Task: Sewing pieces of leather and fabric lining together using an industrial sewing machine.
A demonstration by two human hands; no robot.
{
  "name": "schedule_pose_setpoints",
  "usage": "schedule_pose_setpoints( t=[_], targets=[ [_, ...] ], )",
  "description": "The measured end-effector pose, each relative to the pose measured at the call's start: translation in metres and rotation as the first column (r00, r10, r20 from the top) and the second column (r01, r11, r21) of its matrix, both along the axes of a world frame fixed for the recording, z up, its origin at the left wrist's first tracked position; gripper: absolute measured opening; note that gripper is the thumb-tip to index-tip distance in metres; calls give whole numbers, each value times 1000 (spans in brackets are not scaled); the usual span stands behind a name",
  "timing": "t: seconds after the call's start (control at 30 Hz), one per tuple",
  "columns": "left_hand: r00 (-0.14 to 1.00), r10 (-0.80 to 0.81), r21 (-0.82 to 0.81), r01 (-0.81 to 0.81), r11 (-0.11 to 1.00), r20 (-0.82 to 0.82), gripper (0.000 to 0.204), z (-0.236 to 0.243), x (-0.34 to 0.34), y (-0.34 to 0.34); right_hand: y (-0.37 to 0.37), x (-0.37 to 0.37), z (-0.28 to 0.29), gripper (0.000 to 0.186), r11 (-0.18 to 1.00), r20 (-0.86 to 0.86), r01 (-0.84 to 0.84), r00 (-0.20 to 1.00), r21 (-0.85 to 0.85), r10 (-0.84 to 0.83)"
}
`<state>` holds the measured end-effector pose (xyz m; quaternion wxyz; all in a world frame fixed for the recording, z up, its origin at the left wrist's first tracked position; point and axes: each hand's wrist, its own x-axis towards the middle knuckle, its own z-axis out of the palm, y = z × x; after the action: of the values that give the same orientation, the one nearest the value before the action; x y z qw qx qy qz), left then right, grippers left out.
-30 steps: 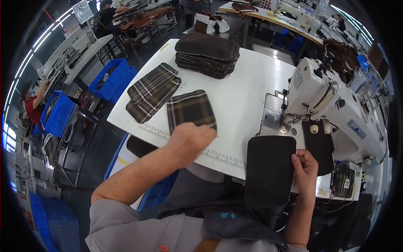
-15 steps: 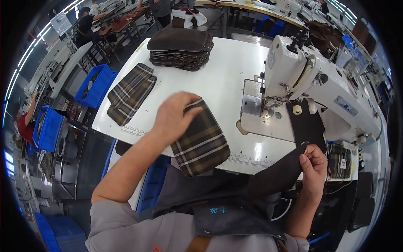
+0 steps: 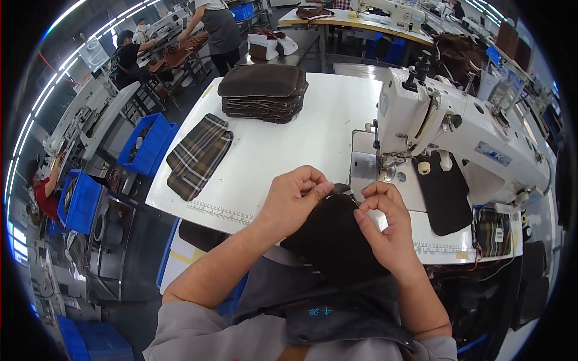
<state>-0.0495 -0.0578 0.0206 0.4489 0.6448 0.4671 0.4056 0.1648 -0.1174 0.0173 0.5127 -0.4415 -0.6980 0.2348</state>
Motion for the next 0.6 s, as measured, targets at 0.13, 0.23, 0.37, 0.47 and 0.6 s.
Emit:
schedule_pose_setpoints(
  t=[0.13,0.23,0.37,0.47,0.6],
  targets=[
    [996,-91,39,91,995,13,18,13,-1,-20,-16,1,-3,7,958,-229,-68,973,-280,2],
    [987,-147,2,147,989,-69,15,29,-1,-26,-21,4,-6,7,981,-196,3,980,-195,-42],
    [954,-258,-94,273,957,151,19,36,-8,-37,-25,6,0,8,983,-153,24,987,-183,-52],
    [950,-304,-47,308,950,69,20,33,-14,-37,-26,5,-1,9,998,-86,9,996,-70,-15],
    [967,-251,-119,254,960,40,15,31,-13,-37,-27,6,-1,10,998,-74,20,997,-59,-24]
  ],
)
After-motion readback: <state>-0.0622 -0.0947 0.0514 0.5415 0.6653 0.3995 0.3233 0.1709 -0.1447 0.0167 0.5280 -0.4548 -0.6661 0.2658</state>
